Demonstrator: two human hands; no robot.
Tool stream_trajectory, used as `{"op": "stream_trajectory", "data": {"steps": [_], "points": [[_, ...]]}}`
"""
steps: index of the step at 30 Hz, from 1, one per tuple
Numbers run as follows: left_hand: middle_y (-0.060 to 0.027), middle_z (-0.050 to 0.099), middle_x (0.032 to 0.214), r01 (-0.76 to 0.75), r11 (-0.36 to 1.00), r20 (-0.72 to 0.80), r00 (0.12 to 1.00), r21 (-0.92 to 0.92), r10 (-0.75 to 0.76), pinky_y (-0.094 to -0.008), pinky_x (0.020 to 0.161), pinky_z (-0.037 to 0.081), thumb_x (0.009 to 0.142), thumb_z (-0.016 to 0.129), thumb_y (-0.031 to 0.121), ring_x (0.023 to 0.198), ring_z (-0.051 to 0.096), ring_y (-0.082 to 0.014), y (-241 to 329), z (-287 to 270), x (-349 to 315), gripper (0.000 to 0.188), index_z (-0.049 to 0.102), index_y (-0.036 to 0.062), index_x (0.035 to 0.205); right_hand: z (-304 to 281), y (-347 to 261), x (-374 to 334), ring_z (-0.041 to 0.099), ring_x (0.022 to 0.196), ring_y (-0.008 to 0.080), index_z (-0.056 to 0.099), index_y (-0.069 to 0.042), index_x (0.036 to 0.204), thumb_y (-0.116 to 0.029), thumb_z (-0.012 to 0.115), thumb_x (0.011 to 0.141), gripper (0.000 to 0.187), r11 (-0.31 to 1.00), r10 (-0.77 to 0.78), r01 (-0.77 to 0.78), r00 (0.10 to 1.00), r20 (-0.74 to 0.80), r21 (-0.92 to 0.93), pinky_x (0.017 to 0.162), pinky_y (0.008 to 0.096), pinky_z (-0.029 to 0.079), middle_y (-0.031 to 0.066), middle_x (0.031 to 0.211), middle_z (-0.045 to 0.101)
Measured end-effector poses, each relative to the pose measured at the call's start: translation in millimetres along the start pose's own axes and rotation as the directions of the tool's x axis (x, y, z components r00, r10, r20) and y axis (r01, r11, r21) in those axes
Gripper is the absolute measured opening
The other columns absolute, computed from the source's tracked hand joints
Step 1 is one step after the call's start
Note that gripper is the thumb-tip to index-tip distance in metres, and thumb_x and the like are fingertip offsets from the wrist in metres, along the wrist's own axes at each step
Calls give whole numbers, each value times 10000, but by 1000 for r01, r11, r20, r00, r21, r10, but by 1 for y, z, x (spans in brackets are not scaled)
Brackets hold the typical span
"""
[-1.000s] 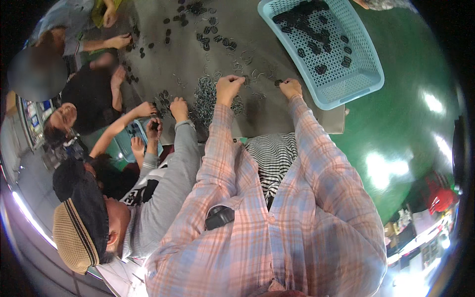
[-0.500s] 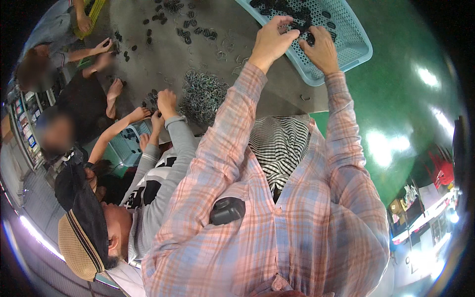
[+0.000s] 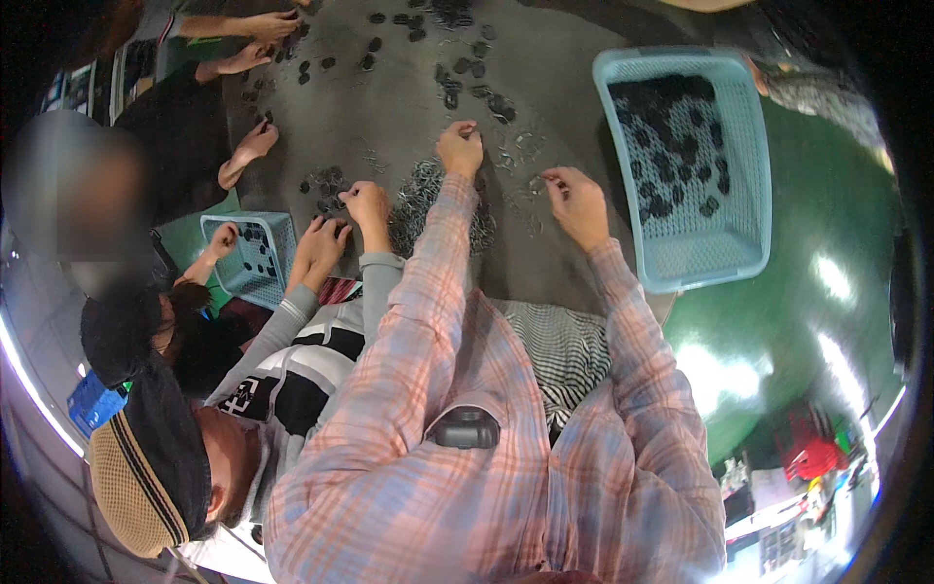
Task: The person sits at a table and assembles small metal hooks with black plastic components by hand. They pick up parts from a pile, connect them, and place the finished assemblies into a basket.
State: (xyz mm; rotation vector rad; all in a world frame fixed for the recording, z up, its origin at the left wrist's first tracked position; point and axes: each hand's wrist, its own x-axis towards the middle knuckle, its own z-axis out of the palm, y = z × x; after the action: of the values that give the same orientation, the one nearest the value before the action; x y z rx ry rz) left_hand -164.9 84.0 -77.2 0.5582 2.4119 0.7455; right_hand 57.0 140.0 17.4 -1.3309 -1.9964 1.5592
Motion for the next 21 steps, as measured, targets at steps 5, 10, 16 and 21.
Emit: {"op": "stream_trajectory", "data": {"steps": [5, 10, 16, 21], "points": [[-125, 638, 909, 32, 992, -308, 951, 121, 7, -371, 803, 475, 711, 733, 135, 879, 614, -282, 12, 0, 44, 282, 651, 34, 961, 61, 18, 89, 625, 809, 336, 588, -81, 934, -120, 541, 830, 121, 927, -64, 99, 992, 107, -362, 704, 431, 510, 127, 904, 596], [-125, 646, 878, -121, 913, -179, 963, 389, 204, -354, 750, 488, 698, 757, 162, 824, 623, -277, 18, -4, 72, 316, 634, 7, 944, 90, 24, 148, 597, 912, 337, 541, -96, 978, -136, 589, 813, 176, 859, -28, 96, 990, 142, -502, 739, 438, 499, 113, 975, 543], [-100, 679, 777, 30, 988, 46, 999, -152, -23, -302, 633, 502, 684, 749, 109, 728, 655, -206, 19, -25, 82, 235, 655, 17, 878, 86, 31, 154, 580, 915, 329, 544, -122, 1030, -140, 650, 790, 263, 877, 53, 86, 961, 272, -473, 727, 434, 476, 105, 982, 531], [-129, 622, 945, -213, 977, -249, 946, 5, 208, -346, 747, 489, 697, 744, 120, 832, 631, -252, 30, -27, 101, 296, 622, 56, 960, 86, 26, 158, 570, 973, 346, 536, -109, 1088, -214, 635, 817, 307, 945, -26, 38, 999, 41, -326, 766, 452, 487, 109, 1066, 526]]}}
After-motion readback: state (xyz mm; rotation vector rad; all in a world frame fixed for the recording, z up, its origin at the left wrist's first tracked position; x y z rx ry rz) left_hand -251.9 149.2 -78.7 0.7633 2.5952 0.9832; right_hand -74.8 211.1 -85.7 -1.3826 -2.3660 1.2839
